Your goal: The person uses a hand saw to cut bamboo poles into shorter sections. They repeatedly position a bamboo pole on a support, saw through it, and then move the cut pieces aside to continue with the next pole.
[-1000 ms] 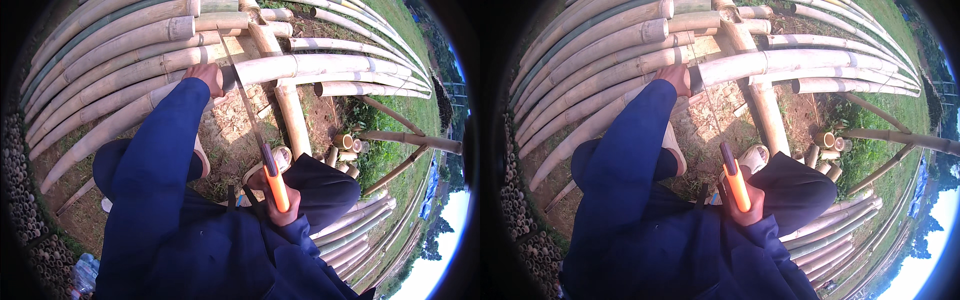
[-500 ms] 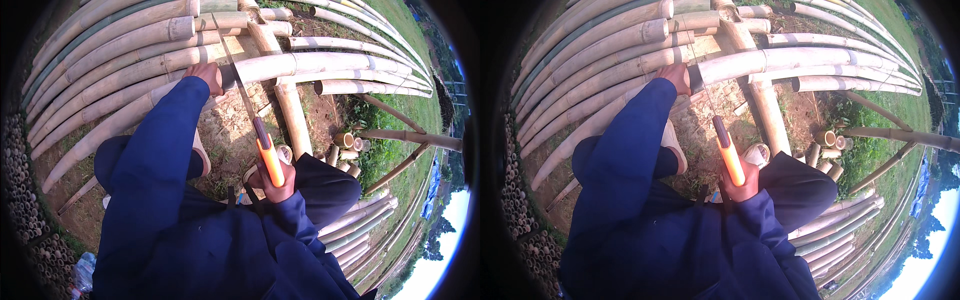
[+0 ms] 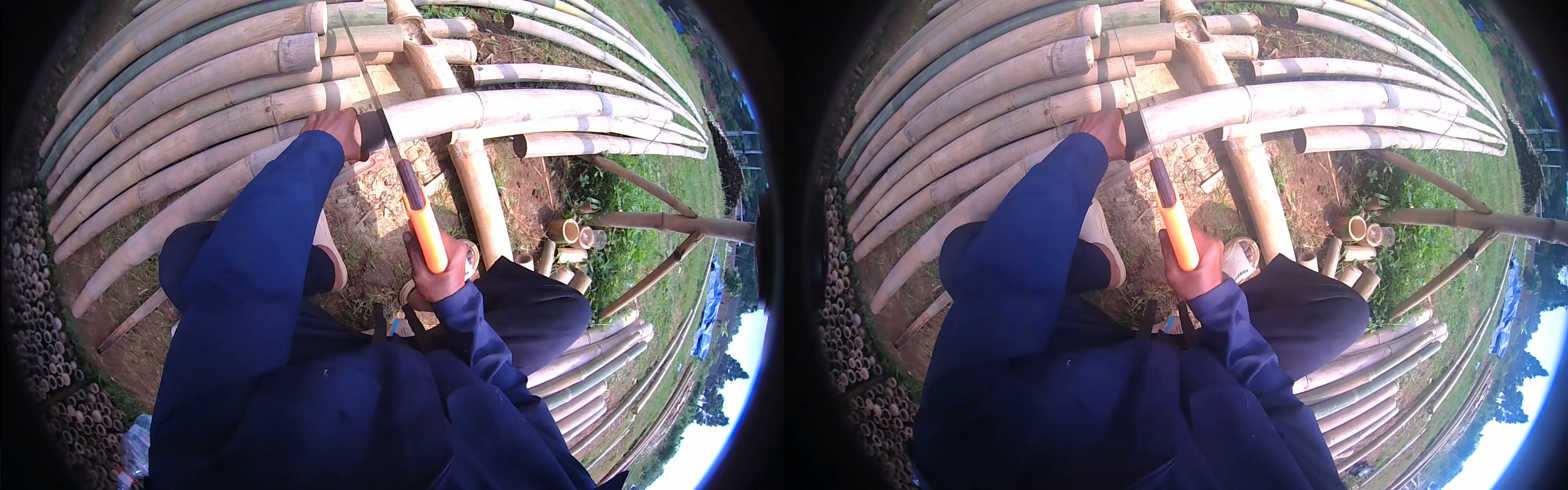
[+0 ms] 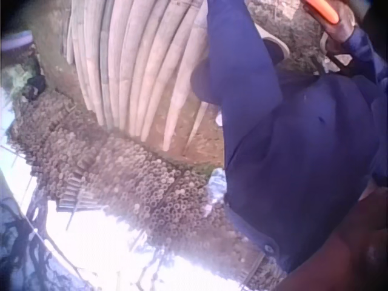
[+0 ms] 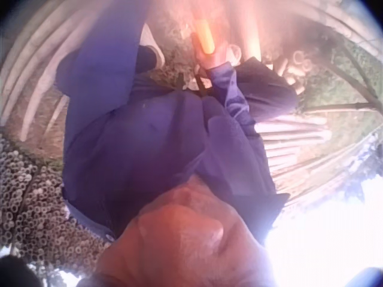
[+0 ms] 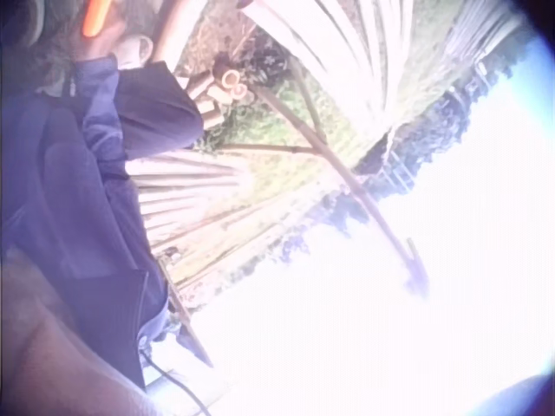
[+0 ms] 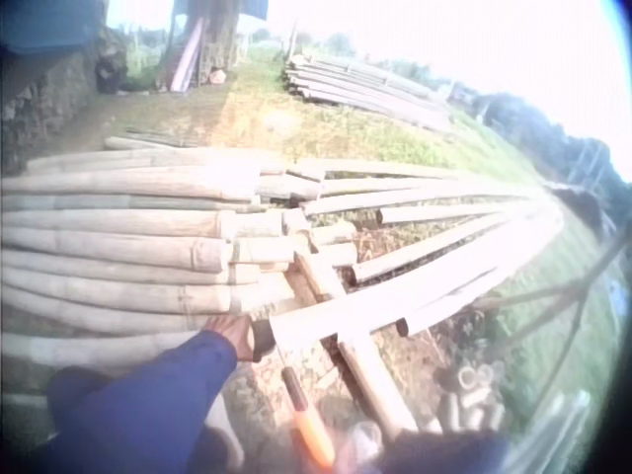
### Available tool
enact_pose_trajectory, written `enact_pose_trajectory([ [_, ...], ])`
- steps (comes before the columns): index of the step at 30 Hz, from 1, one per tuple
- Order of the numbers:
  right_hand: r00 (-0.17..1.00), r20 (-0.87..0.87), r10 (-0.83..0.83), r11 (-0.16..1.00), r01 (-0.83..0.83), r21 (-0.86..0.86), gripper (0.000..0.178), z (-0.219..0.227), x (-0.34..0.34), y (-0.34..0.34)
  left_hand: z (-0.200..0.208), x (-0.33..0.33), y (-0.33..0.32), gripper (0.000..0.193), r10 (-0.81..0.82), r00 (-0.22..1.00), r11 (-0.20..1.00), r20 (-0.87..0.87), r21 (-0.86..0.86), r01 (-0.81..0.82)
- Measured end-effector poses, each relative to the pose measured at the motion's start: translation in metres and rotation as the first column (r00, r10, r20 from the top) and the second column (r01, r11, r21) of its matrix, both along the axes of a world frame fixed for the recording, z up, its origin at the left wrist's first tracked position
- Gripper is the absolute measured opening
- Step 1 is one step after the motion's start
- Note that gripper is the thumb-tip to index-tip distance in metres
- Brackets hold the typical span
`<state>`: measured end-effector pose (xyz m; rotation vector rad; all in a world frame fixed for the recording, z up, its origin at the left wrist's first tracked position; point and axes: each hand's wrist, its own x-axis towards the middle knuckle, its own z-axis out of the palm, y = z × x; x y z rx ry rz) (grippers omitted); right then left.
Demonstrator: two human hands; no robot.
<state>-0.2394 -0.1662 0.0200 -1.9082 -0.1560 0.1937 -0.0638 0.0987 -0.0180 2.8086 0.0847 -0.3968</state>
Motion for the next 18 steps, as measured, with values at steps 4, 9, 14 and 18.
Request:
enact_pose_trajectory([
  [4,1.000,-0.009,-0.007,0.999,0.006,-0.032,0.011,0.013,-0.020,-0.015,-0.003,0.003,0.001,0.067,-0.036,0.998,0.999,-0.043,-0.001,0.036],
  [9,0.996,0.080,0.033,0.984,-0.018,-0.178,0.020,0.039,-0.071,-0.049,-0.015,0.001,0.002,0.069,-0.014,1.000,1.000,-0.006,0.011,0.014],
  [14,0.998,0.066,0.007,0.999,-0.004,-0.037,0.013,0.002,0.004,0.004,-0.002,-0.003,-0.001,0.067,0.018,1.000,1.000,0.016,0.015,-0.018],
  [18,0.998,0.061,-0.017,0.999,0.019,-0.032,0.009,0.015,-0.036,-0.024,0.003,0.007,0.005,0.068,-0.032,0.999,0.999,-0.042,0.016,0.032],
])
